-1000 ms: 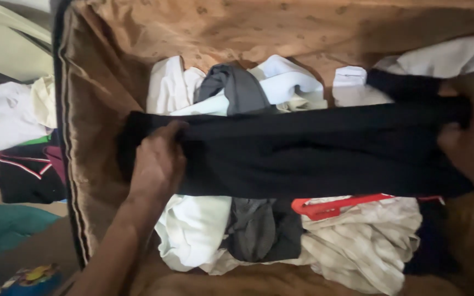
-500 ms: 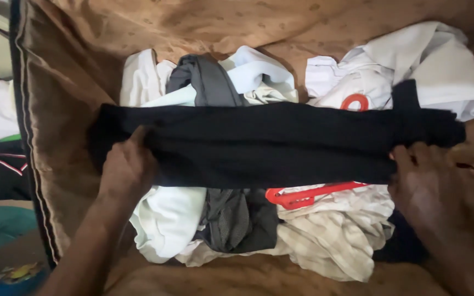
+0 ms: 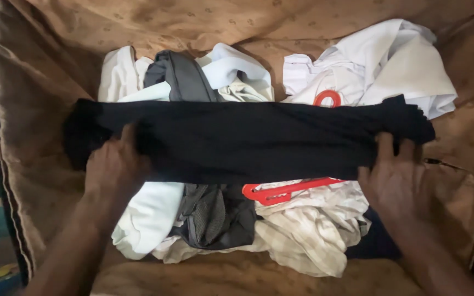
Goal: The person folds a black garment and places it inside a suitcase filled with other clothing.
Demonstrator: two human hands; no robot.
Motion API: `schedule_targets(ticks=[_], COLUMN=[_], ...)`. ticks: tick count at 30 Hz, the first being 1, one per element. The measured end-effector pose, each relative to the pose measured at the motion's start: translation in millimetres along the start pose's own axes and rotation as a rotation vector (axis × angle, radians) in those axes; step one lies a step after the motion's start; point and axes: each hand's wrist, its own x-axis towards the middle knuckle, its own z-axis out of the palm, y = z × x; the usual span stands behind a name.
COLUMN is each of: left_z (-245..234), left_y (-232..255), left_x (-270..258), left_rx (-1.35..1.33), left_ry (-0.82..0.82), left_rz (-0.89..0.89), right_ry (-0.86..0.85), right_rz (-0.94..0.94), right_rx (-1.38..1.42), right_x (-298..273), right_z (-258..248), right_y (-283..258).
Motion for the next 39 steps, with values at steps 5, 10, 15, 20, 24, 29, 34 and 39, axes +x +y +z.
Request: schedule_targets(ticks=[5, 10, 15, 20, 24, 29, 34, 39], left_z=[-31.5, -17.5, -7.8, -2.0, -5.1, -3.9, 2.5, 1.3], left_y=[66.5, 103.2, 125.1, 126.2, 122.8, 120.3, 116.5, 122.8], left_x=[-16.1, -19.7, -23.4, -26.8, -27.8, -29.1, -27.5, -25.2], left_rx=[0.161, 0.17, 0.104, 0.091, 0.099, 0.11, 0.136, 0.092], left_ry=[0.183, 0.146, 0.093, 0.094, 0.104, 0.081, 0.041, 0.027], left_rz=[0.172, 0.323, 0.447, 0.468, 0.478, 0.449, 0.416, 0.386], right_ry=[-0.012, 0.102, 0.14, 0.117, 0.197, 0.509, 0.097, -0.016], right_rz=[0.028, 0.01, 0.282, 0.403, 0.524, 0.446, 0.717, 0.661], right_rx=[0.147, 0.477, 0.97, 0.73, 0.922, 1.371, 1.446, 1.505], right_x=[-6.9, -11.8, 0.0, 17.0, 18.5, 3.8, 6.0, 1.6], right_z=[8.7, 18.0, 26.0, 27.1, 0.9, 27.4, 45.6, 58.9], right_y=[0.5, 15.6, 30.8, 44.2, 32.8, 51.2, 64.0, 72.7])
